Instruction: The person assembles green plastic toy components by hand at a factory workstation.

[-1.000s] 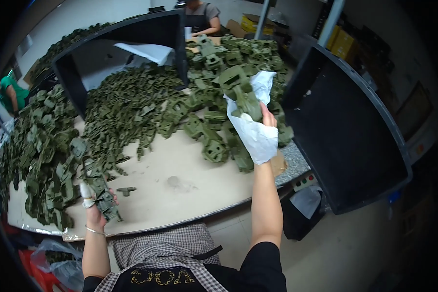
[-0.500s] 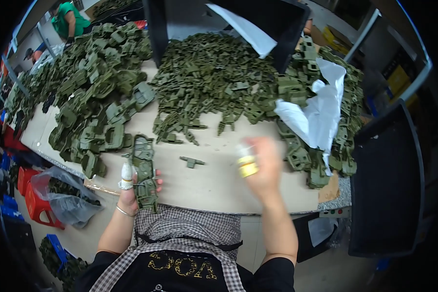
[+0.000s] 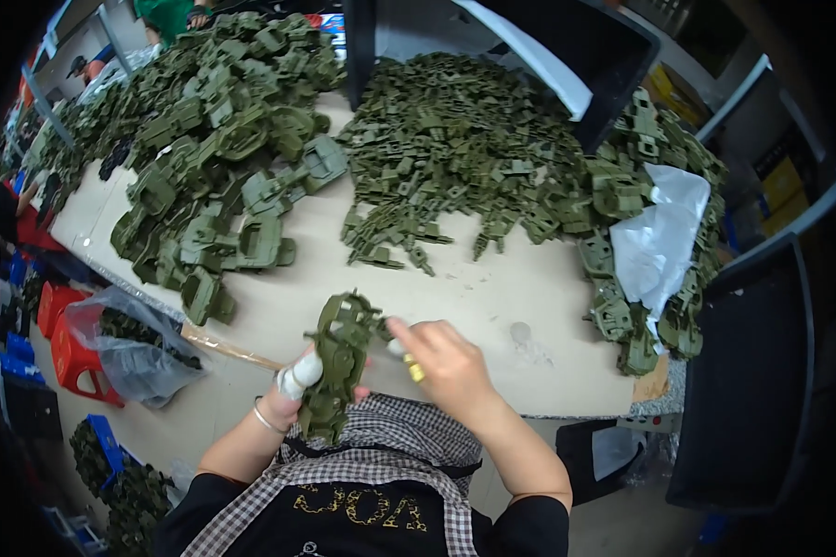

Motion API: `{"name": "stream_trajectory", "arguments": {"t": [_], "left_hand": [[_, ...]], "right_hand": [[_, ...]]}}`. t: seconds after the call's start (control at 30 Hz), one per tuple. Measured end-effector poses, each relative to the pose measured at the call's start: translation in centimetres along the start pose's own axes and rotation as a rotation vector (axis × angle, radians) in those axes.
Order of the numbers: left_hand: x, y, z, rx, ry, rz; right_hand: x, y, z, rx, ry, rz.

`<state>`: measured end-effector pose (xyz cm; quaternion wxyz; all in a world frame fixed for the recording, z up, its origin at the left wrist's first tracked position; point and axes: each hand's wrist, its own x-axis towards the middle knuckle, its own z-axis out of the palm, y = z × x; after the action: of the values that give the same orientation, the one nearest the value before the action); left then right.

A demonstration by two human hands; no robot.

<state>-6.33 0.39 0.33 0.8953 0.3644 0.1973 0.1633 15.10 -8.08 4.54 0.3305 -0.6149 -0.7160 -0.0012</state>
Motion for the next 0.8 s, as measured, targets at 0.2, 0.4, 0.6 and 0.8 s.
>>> {"name": "stream_trajectory", "arguments": {"t": [0.2,0.4,0.6,0.8], "left_hand": [[-1.0,-1.2,0.7,0.266,-0.085,0.061],[-3.1,-3.8,1.1,0.286,-0.054,-0.043],[-1.8,-4.2,1.9,0.052,0.098,-0.199],[-1.6,-4.0,2.3,0.367,-0.129,-0.034]], "right_hand": [[-1.5,-1.4,-0.2,-0.208,-0.063,-0.192],[-6.6,0.1,2.0,0.028,-0.156,-0.189],[-8.8,-1.2,2.7,0.136,-0.096,-0.144],[-8.5,-1.8,1.5,0.335,0.07,0.025]]}}
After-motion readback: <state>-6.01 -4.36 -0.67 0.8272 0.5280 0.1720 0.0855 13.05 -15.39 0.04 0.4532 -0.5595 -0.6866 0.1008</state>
